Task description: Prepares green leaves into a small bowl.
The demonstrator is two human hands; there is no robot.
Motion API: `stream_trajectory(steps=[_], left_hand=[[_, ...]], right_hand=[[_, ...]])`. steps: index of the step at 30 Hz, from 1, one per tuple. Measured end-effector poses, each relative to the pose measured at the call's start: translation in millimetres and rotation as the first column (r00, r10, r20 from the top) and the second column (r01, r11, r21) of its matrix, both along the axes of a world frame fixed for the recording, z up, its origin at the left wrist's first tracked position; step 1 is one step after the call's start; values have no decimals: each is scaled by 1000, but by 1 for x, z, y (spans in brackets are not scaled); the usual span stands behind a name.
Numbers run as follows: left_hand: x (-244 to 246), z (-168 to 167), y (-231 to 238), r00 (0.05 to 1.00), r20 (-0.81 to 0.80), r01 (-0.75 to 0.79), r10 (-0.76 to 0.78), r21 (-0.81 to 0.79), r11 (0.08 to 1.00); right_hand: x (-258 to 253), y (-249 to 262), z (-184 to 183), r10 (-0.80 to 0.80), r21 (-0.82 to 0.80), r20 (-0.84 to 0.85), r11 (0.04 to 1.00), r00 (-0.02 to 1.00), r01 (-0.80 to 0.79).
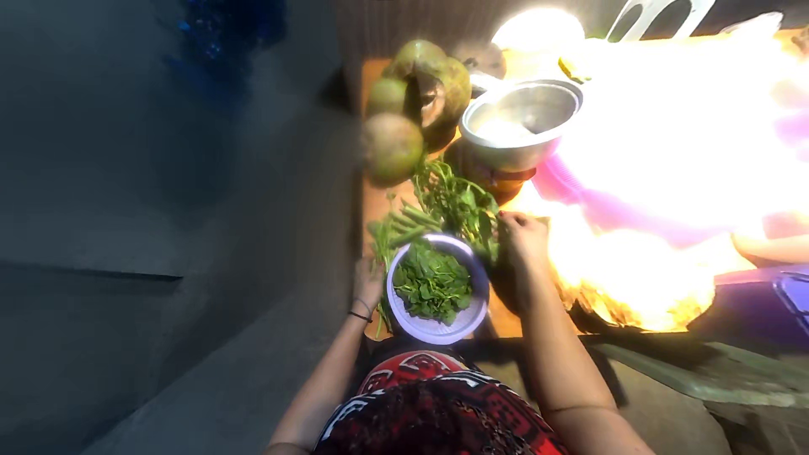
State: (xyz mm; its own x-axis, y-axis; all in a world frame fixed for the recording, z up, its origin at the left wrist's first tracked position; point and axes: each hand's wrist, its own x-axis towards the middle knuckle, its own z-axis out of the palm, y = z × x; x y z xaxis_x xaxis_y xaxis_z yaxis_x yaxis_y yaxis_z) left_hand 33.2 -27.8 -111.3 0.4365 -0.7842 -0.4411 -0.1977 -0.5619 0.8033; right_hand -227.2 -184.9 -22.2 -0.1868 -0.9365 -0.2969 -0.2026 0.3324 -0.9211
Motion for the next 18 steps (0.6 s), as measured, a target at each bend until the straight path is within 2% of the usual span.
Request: stream_trajectory(steps=[1, 2, 4, 5, 6, 7, 9, 10, 12, 15, 18], left_hand=[[-1, 2, -1, 1000, 9, 14, -14, -10, 1000], [-2, 3, -1, 1000, 13, 26, -26, -14, 1000], [-4, 5, -1, 999, 41, 34, -33, -18, 999], [-5, 7, 0, 997, 64, 39, -37, -25, 999], [-7, 12, 0, 995, 88, 46, -42, -41, 998], [-9, 17, 1, 993, 105, 52, -44, -73, 996], [-15, 29, 3, 993, 101, 79, -64, -157, 984], [-18, 35, 4, 993, 80, 103, -89, -203, 974], [-24, 47, 3, 982, -39, 170, -186, -251, 953], [-36, 67, -3, 907, -254, 268, -335, -265, 926], [-47, 72, -9, 856, -342, 323, -388, -233, 917]], right_hand=[[-4, 3, -2, -34, -37, 53, 999, 998, 36], [-8, 7, -4, -20, -81, 22, 996, 1000, 22], [-16, 13, -4, 121, -104, -268, 983, 956, -154], [-17, 15, 0, 196, -50, -365, 972, 910, -229], [-15, 17, 1, 231, -9, -387, 967, 893, -255], [-13, 18, 0, 228, 10, -339, 971, 913, -239], [-5, 24, -2, 178, 32, -17, 984, 984, -178], [0, 29, -3, 163, 42, 160, 984, 974, -172], [15, 41, -4, 196, 46, 360, 973, 912, -227], [42, 56, -12, 219, 14, 476, 967, 852, -256], [63, 62, -18, 154, 30, 521, 980, 840, -198]])
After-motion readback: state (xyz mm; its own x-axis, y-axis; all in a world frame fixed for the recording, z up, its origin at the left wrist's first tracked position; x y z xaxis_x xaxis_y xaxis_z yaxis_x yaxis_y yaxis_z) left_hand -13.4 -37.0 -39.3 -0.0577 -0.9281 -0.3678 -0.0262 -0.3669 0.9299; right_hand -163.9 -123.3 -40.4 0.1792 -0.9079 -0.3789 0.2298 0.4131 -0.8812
